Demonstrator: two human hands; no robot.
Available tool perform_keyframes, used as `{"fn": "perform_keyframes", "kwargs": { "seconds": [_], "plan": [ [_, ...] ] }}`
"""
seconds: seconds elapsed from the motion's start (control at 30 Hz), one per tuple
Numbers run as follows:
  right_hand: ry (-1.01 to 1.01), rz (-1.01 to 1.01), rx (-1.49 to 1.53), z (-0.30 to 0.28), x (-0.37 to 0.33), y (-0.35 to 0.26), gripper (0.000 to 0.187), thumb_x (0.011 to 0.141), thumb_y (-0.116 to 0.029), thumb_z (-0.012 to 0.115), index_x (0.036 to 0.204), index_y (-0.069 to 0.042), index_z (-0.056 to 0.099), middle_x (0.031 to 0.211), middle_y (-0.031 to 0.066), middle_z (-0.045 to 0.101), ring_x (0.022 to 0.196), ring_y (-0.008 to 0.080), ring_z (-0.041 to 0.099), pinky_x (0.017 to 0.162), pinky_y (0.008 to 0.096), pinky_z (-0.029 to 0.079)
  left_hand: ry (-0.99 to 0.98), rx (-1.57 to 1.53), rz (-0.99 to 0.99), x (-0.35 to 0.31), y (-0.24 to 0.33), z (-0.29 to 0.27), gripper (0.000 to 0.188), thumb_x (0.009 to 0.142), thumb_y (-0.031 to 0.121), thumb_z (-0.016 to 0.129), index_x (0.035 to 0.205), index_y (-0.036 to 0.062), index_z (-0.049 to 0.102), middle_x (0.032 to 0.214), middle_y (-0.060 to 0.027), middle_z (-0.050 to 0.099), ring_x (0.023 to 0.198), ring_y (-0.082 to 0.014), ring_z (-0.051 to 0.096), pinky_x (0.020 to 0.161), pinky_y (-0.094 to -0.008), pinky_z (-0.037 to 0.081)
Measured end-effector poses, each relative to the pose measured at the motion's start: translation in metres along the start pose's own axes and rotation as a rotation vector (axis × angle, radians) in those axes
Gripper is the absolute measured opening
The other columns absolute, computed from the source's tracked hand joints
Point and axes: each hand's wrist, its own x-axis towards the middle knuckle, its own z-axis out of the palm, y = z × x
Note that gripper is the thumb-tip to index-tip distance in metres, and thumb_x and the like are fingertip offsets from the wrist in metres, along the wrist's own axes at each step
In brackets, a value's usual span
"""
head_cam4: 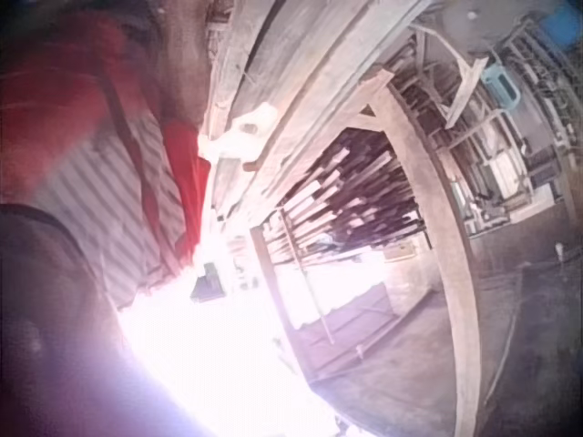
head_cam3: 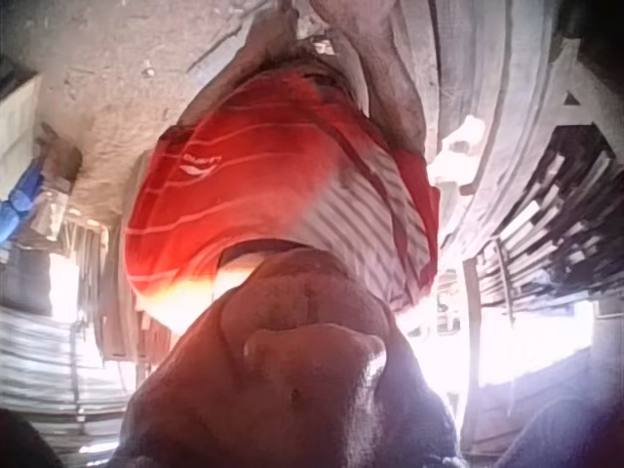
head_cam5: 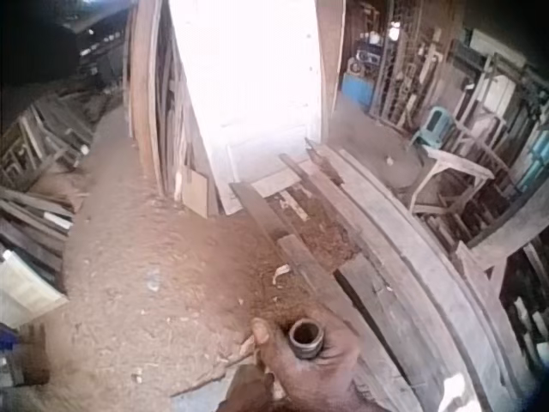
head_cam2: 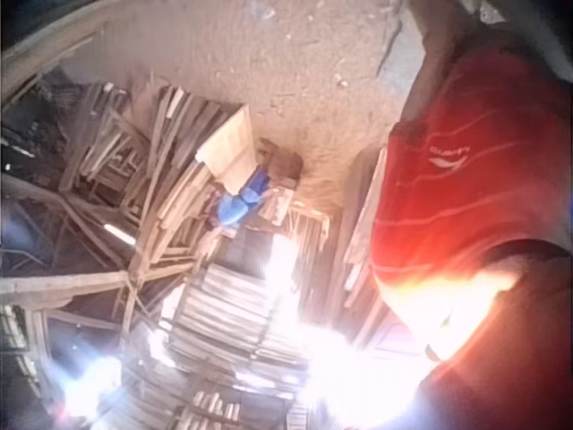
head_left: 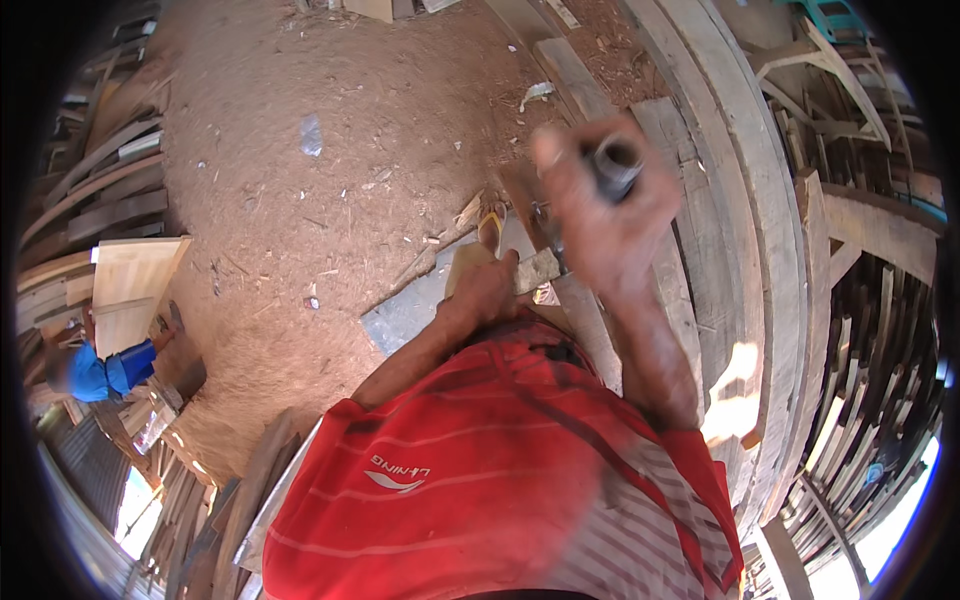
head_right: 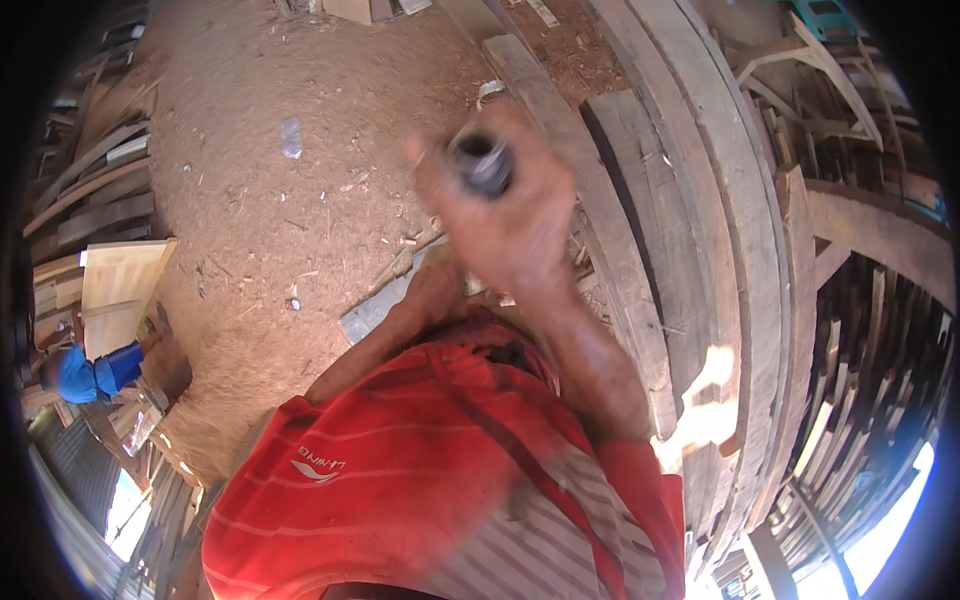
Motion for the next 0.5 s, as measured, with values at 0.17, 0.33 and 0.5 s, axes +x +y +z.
{"fn": "perform_keyframes", "kwargs": {
  "seconds": [0.17,0.33,0.5],
  "plan": [
    [0.025,0.009,-0.167,-0.015,0.045,0.008,0.038,0.093,-0.038,0.076,0.075,-0.008,0.062,0.058,-0.0023,0.056,0.05,0.0061,0.051,0.049,0.0248,0.039,-0.003,-0.076,0.005,0.015,0.029,-0.017,0.059,0.087,0.043,0.073,0.119,-0.0014,0.051,0.094,-0.0284,0.071,0.093,-0.0479,0.069,0.081,-0.055,0.053],
    [0.074,0.148,-0.367,0.022,0.118,0.034,0.036,0.093,-0.043,0.073,0.082,-0.009,0.071,0.063,0.0038,0.062,0.052,0.0172,0.056,0.05,0.0375,0.046,-0.022,0.076,-0.097,0.002,0.024,-0.056,0.083,0.086,0.047,0.074,0.144,-0.0014,0.04,0.098,-0.0293,0.07,0.098,-0.0459,0.069,0.088,-0.0535,0.052],
    [0.061,0.071,-0.101,-0.015,0.056,0.003,0.04,0.092,-0.041,0.077,0.076,-0.007,0.062,0.058,-0.0021,0.056,0.05,0.0061,0.05,0.046,0.0249,0.038,-0.05,0.001,-0.104,0.016,0.023,-0.041,0.088,0.085,0.047,0.074,0.147,-0.0025,0.035,0.1,-0.0301,0.071,0.097,-0.0468,0.069,0.086,-0.0541,0.053]
  ]
}}
